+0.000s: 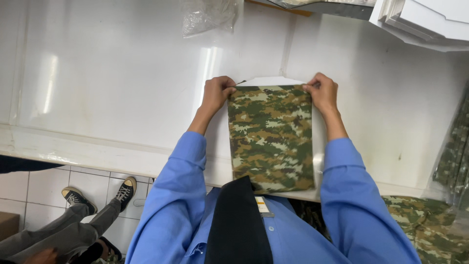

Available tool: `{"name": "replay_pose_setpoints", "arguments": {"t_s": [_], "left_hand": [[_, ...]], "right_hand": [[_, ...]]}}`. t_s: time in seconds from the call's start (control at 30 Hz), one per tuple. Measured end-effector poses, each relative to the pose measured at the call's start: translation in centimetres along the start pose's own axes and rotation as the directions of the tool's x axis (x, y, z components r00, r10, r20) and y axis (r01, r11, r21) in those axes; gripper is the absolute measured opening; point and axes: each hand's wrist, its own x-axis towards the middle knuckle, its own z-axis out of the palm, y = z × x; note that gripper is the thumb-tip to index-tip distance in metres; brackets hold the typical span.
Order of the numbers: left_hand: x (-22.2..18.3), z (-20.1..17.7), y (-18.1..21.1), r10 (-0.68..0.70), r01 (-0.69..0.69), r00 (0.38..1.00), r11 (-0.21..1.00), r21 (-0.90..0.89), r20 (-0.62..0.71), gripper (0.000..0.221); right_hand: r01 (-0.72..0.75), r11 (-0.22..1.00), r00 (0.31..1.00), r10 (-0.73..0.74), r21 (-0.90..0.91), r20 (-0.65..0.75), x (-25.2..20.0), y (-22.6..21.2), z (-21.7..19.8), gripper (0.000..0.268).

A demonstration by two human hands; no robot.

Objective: The person folds camouflage shirts one at a time using a white cardboard template on a workbench, then slides each folded shirt into a clear plastic bag and places the finished packages on a stack.

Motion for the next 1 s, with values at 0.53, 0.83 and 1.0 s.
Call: {"name": "replay_pose_setpoints", "arguments": {"t_s": [0.53,0.83,1.0], "left_hand": [[-21.4,8.3,4.7,0.142,-0.004,0.772,0.976,-0.219,0.619,0.020],[-21.0,8.9,0.8,0.404,-0.625,0.762,0.661,0.415,0.506,0.068],[-21.3,11.3,3.8,0.590,-0.680,0.724,0.524,0.513,0.356,0.074]], "right_hand": [[0.649,0.746,0.677,-0.656,0.148,0.335,-17.1,-7.1,6.6,0.034],[0.107,0.918,0.994,-0.106,-0.381,0.023,-26.3,2.6,1.8,0.065],[0.009,0.993,0.989,0.008,0.114,-0.148,-19.9,3.1,-7.6,0.046]]}}
